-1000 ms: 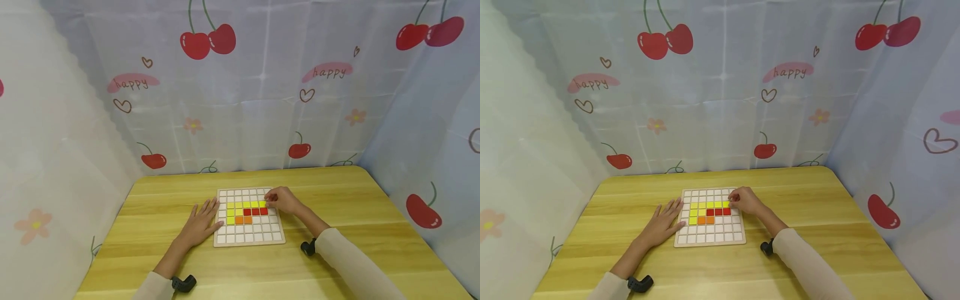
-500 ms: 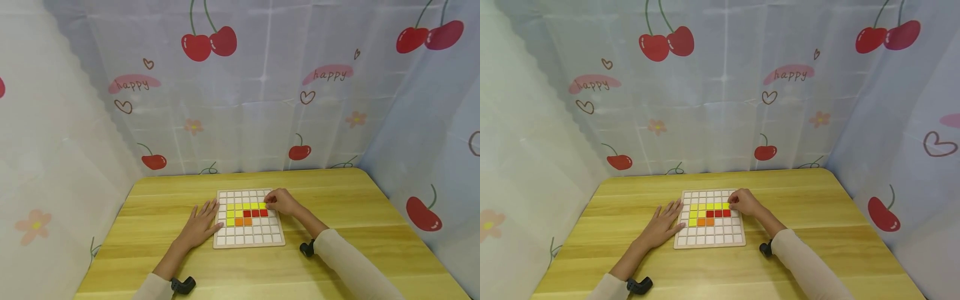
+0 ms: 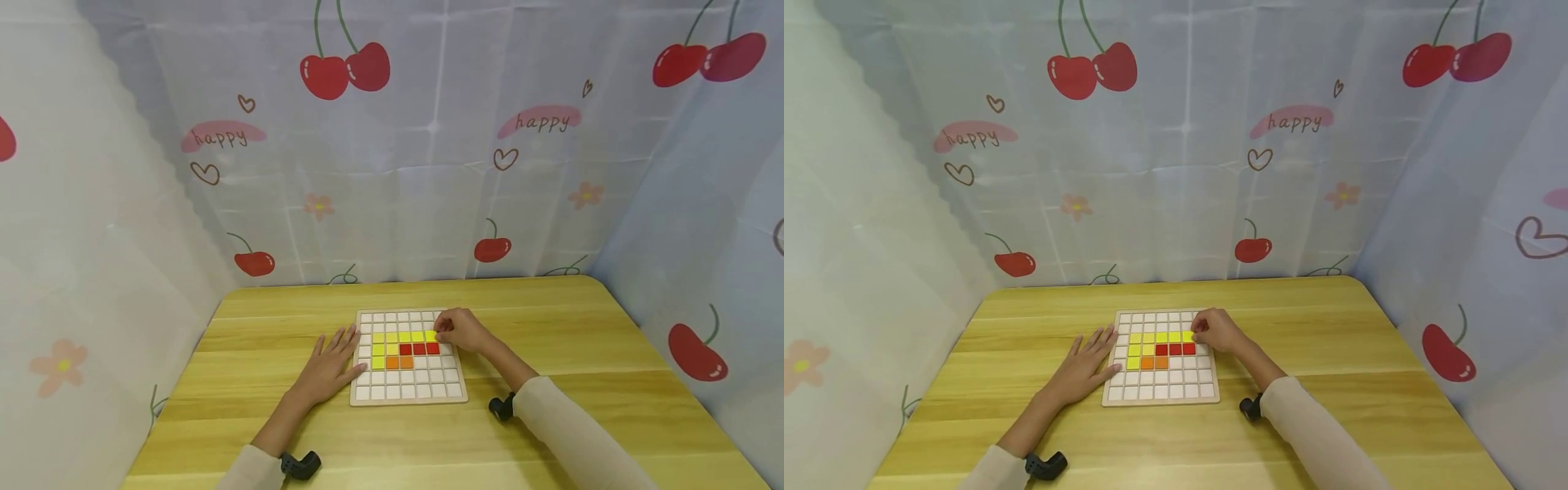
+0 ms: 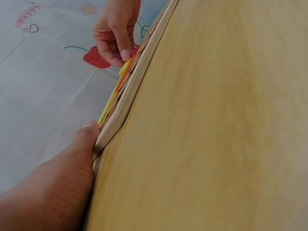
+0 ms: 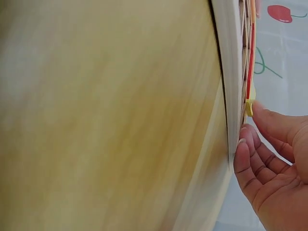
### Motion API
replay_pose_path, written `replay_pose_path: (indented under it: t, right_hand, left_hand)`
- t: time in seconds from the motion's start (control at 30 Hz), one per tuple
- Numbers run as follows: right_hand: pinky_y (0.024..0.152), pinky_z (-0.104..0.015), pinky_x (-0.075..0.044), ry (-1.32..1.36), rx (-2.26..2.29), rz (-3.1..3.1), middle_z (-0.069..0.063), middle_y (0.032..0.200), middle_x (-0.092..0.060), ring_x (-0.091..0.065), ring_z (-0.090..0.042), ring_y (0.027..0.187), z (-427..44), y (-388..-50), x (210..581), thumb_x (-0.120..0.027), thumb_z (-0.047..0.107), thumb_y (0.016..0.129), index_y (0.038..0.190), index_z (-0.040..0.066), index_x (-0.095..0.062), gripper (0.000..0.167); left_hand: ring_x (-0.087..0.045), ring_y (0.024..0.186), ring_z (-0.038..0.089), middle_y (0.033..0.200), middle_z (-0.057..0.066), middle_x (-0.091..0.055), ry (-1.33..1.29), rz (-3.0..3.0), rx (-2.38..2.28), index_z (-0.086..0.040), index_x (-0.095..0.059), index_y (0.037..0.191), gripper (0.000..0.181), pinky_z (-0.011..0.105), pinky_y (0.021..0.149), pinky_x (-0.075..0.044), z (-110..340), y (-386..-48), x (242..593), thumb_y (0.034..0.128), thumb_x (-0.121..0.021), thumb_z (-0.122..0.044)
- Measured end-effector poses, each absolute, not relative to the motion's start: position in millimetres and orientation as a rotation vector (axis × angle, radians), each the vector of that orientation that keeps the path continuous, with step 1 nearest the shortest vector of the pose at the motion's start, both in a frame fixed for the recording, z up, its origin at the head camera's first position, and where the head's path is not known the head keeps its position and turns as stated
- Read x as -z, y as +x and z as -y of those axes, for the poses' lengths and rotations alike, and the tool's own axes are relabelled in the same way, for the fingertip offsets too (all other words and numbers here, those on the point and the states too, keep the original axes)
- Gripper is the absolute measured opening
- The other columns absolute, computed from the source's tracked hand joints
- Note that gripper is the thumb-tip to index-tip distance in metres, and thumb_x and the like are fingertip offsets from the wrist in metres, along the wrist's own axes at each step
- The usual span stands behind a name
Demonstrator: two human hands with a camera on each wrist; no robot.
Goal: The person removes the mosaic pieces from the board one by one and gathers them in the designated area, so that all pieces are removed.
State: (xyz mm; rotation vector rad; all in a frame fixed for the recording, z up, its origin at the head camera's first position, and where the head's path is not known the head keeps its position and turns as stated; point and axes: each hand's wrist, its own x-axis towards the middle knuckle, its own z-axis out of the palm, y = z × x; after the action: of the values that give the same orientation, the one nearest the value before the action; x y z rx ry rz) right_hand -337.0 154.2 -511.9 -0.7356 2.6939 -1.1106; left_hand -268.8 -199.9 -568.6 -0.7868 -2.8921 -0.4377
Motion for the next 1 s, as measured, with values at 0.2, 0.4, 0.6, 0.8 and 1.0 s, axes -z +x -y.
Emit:
replay_pose_path:
  t: [0.2, 0.4, 0.6, 0.8, 1.0]
  right_hand:
    - [0.066, -0.025, -0.049, -0.71, 1.119, -2.742, 0.001, 0.079, -0.064, -0.056, -0.014, 0.072, -153.2, -337.3, 513.8, -0.078, 0.003, 0.088, 0.09, 0.004, -0.072, 0.006]
    - [0.066, -0.026, -0.052, -0.725, 1.167, -2.745, 0.002, 0.079, -0.067, -0.058, -0.014, 0.072, -153.5, -337.9, 514.8, -0.078, 0.002, 0.088, 0.087, 0.005, -0.073, 0.006]
    - [0.068, -0.026, -0.053, -0.712, 1.208, -2.738, 0.003, 0.08, -0.068, -0.061, -0.013, 0.073, -155.2, -338.0, 515.8, -0.078, 0.002, 0.088, 0.087, 0.006, -0.073, 0.006]
    - [0.067, -0.026, -0.054, -0.682, 1.249, -2.701, 0.002, 0.079, -0.067, -0.061, -0.014, 0.073, -154.9, -337.4, 516.7, -0.077, 0.002, 0.088, 0.089, 0.004, -0.073, 0.005]
    - [0.067, -0.026, -0.053, -0.69, 1.277, -2.686, 0.001, 0.079, -0.067, -0.06, -0.015, 0.073, -153.1, -336.2, 515.7, -0.077, 0.0, 0.088, 0.089, 0.002, -0.073, 0.004]
  left_hand:
    - [-0.018, 0.154, 0.033, 0.169, 0.006, -0.016, -0.785, 2.888, 0.434, -0.012, -0.022, 0.163, 0.079, 0.066, 0.119, -0.011, 199.1, -268.4, 568.1, 0.1042, -0.039, -0.061]
    - [-0.016, 0.155, 0.031, 0.169, 0.005, -0.016, -0.78, 2.899, 0.422, -0.013, -0.02, 0.163, 0.08, 0.065, 0.119, -0.01, 200.5, -269.7, 569.4, 0.1038, -0.037, -0.063]
    - [-0.017, 0.155, 0.032, 0.169, 0.006, -0.016, -0.788, 2.891, 0.429, -0.013, -0.02, 0.163, 0.079, 0.065, 0.119, -0.009, 200.0, -270.9, 569.8, 0.104, -0.036, -0.063]
    - [-0.017, 0.155, 0.033, 0.169, 0.007, -0.015, -0.789, 2.9, 0.415, -0.013, -0.018, 0.164, 0.08, 0.065, 0.119, -0.009, 199.5, -270.8, 570.3, 0.1041, -0.036, -0.063]
    - [-0.016, 0.155, 0.033, 0.169, 0.007, -0.015, -0.787, 2.904, 0.437, -0.012, -0.018, 0.163, 0.08, 0.065, 0.119, -0.008, 199.6, -269.6, 568.8, 0.1042, -0.038, -0.062]
